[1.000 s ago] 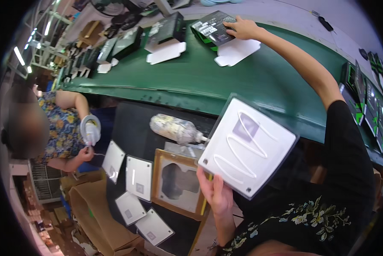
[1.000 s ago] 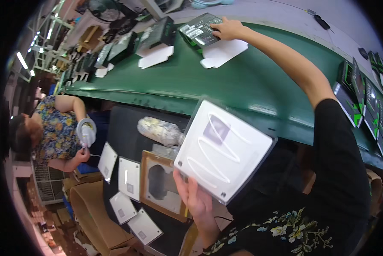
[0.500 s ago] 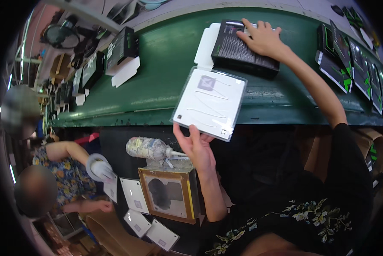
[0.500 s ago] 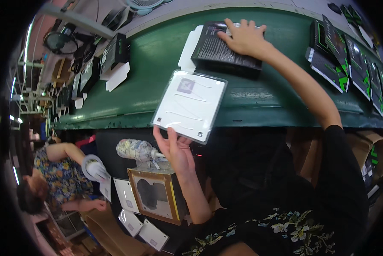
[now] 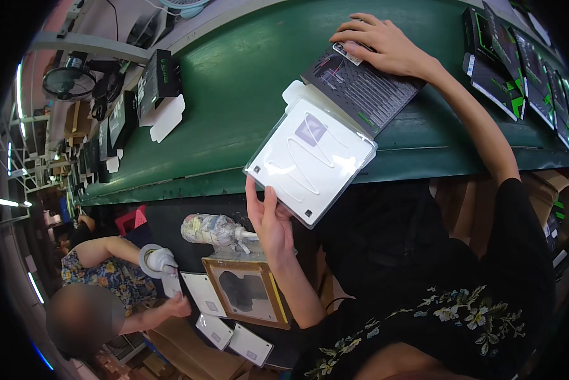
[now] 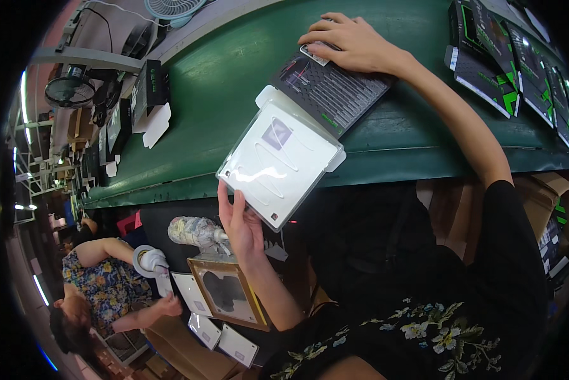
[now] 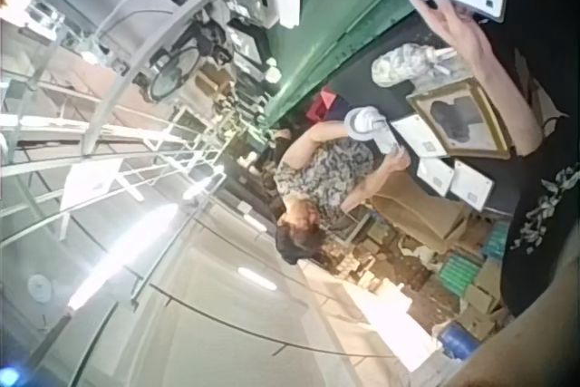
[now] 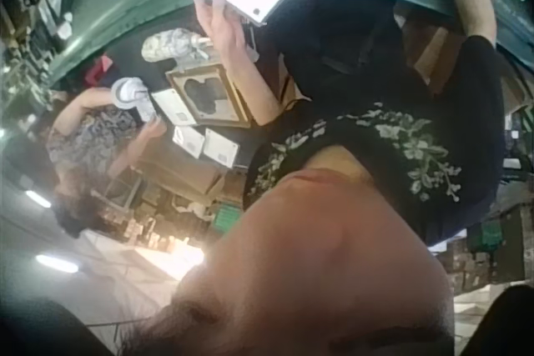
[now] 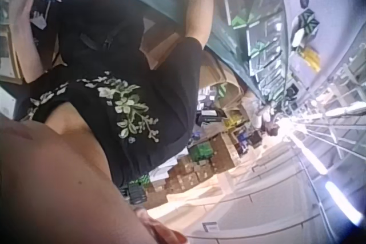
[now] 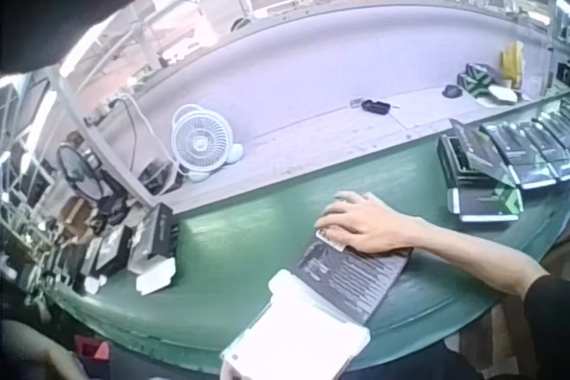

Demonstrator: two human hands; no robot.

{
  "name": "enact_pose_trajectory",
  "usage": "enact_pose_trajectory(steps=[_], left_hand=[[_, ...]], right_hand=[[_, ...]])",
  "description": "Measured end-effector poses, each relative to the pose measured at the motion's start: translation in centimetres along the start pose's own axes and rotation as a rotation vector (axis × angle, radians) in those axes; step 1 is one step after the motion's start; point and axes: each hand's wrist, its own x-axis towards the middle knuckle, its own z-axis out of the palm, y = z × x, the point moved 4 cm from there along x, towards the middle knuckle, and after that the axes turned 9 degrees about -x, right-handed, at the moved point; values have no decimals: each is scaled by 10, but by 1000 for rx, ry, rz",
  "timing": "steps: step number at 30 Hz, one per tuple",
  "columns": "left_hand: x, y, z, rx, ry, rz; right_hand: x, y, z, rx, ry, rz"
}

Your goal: Applying glue to internal packaging and placing items into boxes for wireless gaming mice on an assembly line.

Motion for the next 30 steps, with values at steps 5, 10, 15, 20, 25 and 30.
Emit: enact_pose_trajectory(steps=[5, 10, 15, 20, 25, 30], left_hand=[[23, 1, 10, 93, -62, -135], [36, -10, 24, 165, -44, -117], [31, -22, 33, 123, -50, -114], [29, -66, 92, 102, -62, -180], [50, -97, 152, -79, -129, -340], [66, -126, 163, -285, -198, -264]], right_hand=[[0, 1, -4, 138, 31, -80], [-1, 10, -5, 250, 17, -75], [-3, 13, -4, 244, 74, -22], [-2, 9, -10, 283, 54, -41], [-5, 12, -12, 206, 76, 9], [-4, 26, -19, 213, 141, 320]])
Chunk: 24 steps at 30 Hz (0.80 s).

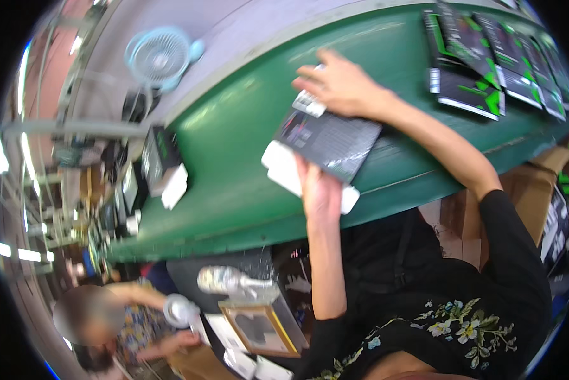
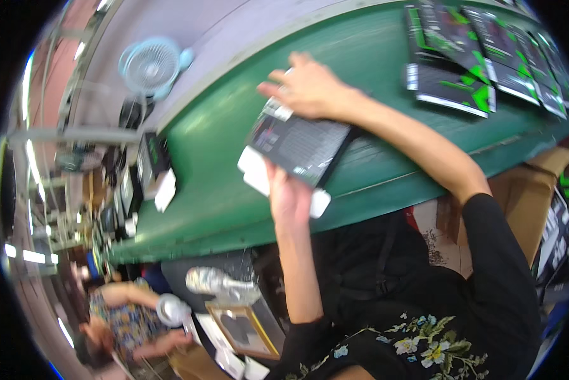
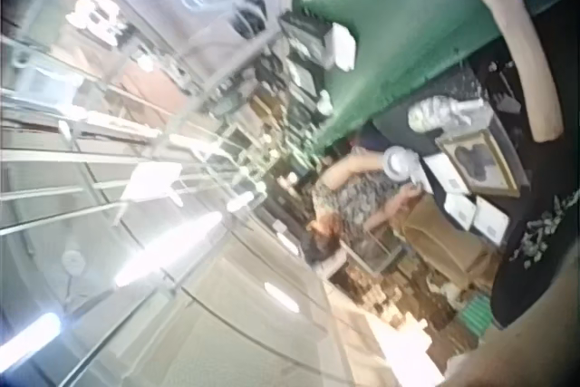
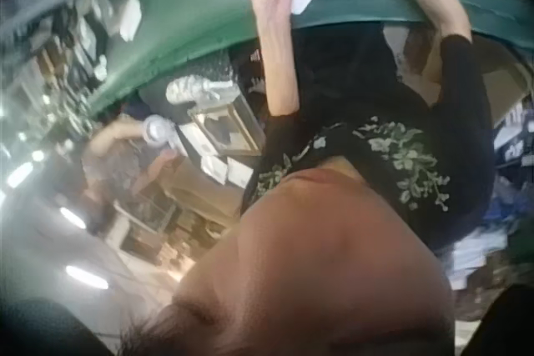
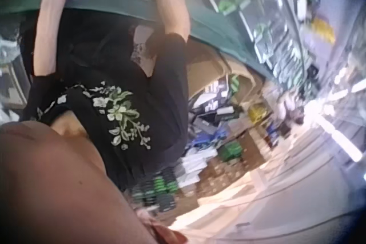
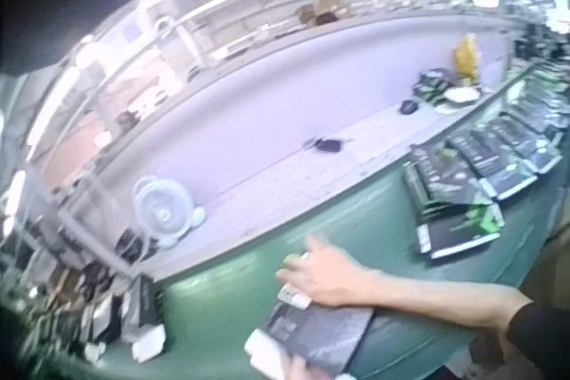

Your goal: Applying glue to internal packaging and placing items into boxes for wireless gaming mice on an assembly line.

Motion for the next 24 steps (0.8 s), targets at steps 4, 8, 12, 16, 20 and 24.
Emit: enact_pose_trajectory(steps=[4, 8, 12, 16, 20, 24], left_hand=[[-29, 1, 3, 93, 40, 133], [-69, 38, 27, 1052, -258, 486], [-52, -23, 41, 999, -453, 436], [-48, -43, 44, 1039, -570, 486], [-36, -49, 28, 1112, -597, 535], [-23, -59, 18, 1175, -642, 560]], right_hand=[[8, -5, -57, 351, -144, 20], [9, -5, -120, 741, 90, 49], [5, 12, -105, 665, -37, 13], [10, 30, -39, 484, -256, 123], [17, 31, -8, 693, -188, 214], [22, 55, 10, 1440, -48, 360]])
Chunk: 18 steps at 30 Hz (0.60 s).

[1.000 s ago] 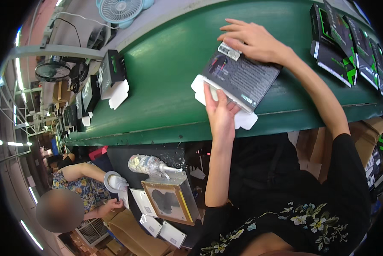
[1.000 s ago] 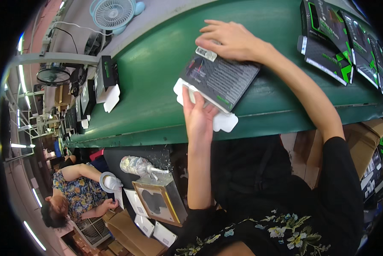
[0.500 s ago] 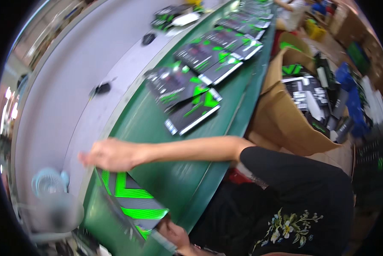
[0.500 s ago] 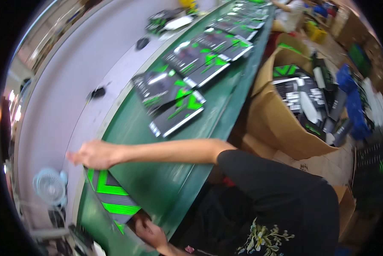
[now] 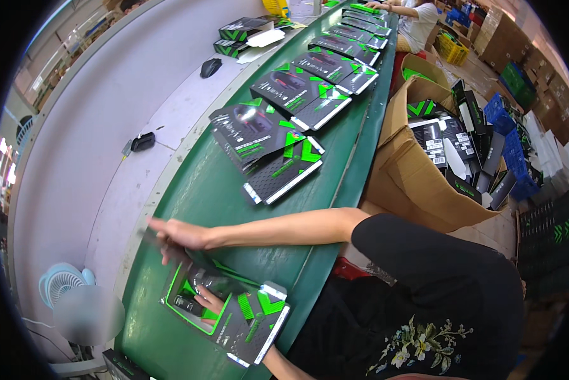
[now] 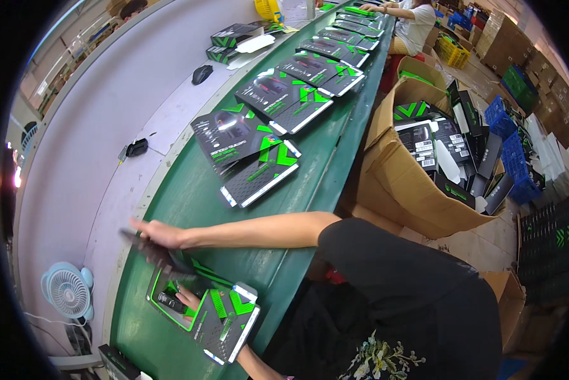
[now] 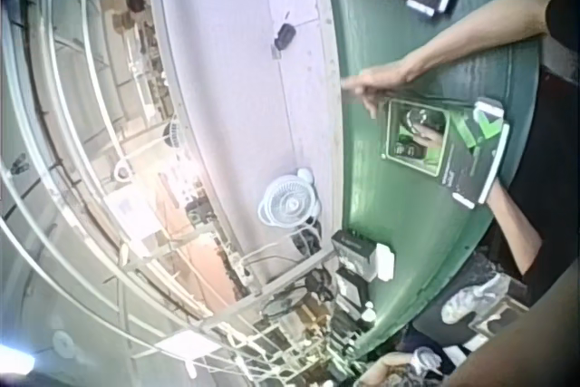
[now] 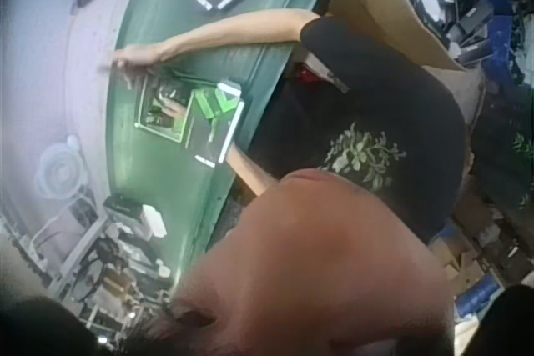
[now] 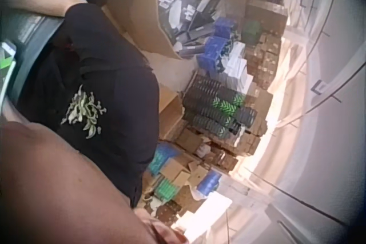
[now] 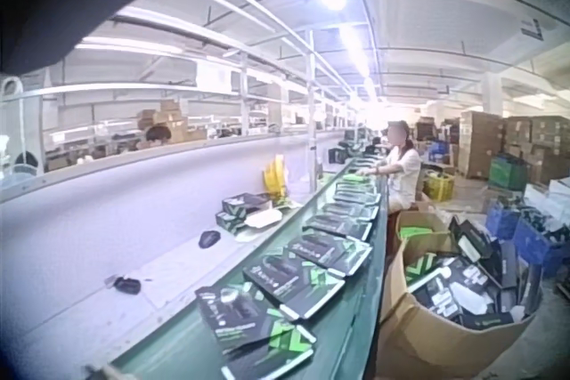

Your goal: Applying glue to internal packaging and placing items into boxes for wireless gaming mice on an assembly line.

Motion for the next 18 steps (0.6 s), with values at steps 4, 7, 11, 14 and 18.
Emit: enact_pose_trajectory(steps=[4, 7, 11, 14, 18], left_hand=[[4, -35, 2, 74, -42, 19], [-4, -50, 15, 119, -89, 19], [4, -52, 29, 174, -168, 109], [10, -46, 33, 253, -171, 179], [9, -25, 37, 381, -196, 267]], right_hand=[[-15, -13, 14, -386, -16, -69], [-51, -2, 56, -1316, -13, -412], [-79, 41, 101, -1551, 11, -626], [-118, 30, 127, -1533, -231, -570], [-132, 31, 143, -1767, -291, -526]])
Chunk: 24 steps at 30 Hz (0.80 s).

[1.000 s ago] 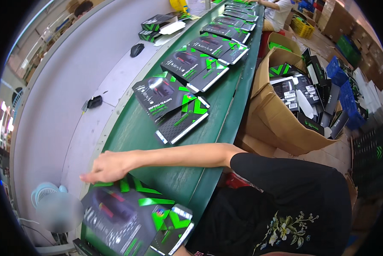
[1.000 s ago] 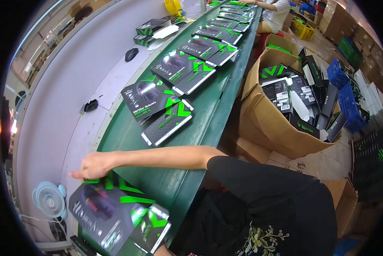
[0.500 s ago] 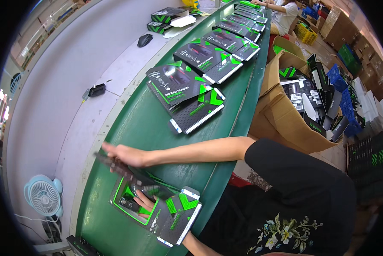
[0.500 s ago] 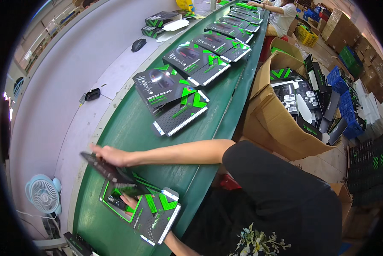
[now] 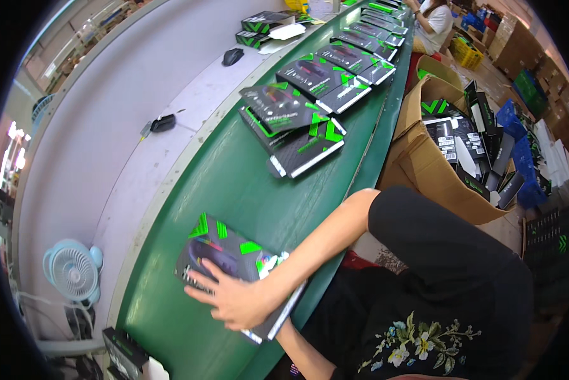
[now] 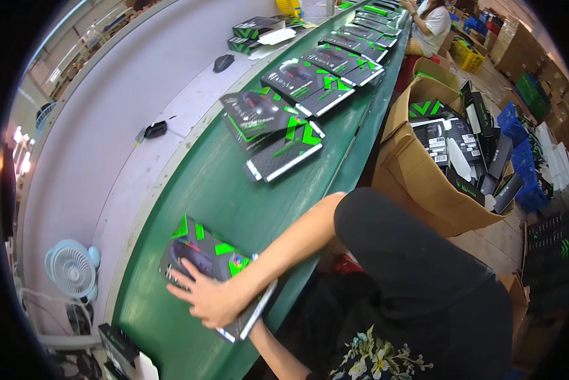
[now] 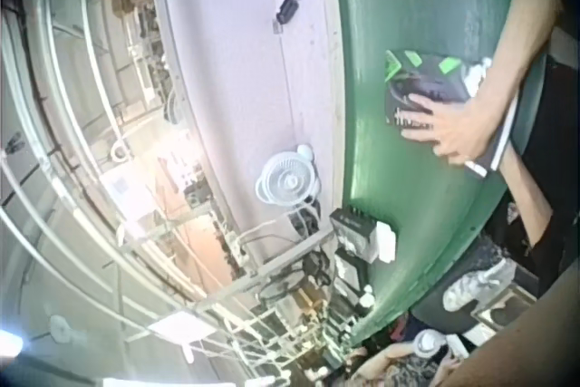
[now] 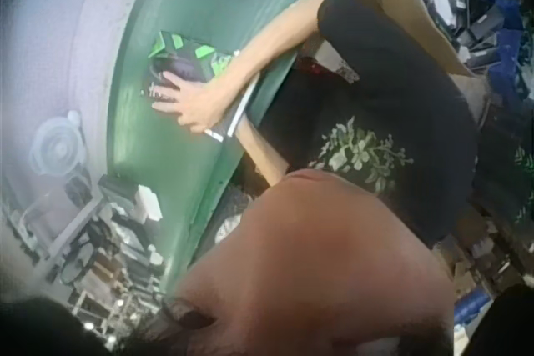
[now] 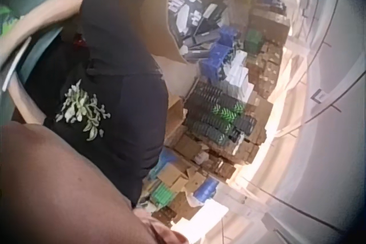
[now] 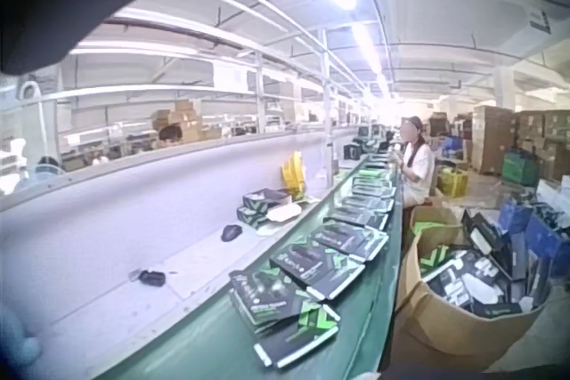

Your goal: Applying glue to internal packaging and placing items into boxes for wireless gaming mice on an assembly line.

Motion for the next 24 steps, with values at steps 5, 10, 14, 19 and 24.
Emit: enact_pose_trajectory(steps=[5, 10, 14, 19, 24], left_hand=[[-46, 25, -95, 238, -191, -341], [-114, 142, -121, -415, -35, -393], [-218, 167, -175, -349, 262, -749], [-313, 198, -245, -205, 702, -979], [-375, 215, -327, 335, 644, -1135]], right_hand=[[15, 11, -14, 97, 157, -30], [-25, 159, -17, -118, 37, 170], [-7, 208, -33, -401, -387, 334], [101, 95, -26, -174, 10, -186], [192, -113, 8, -65, 391, -688]])
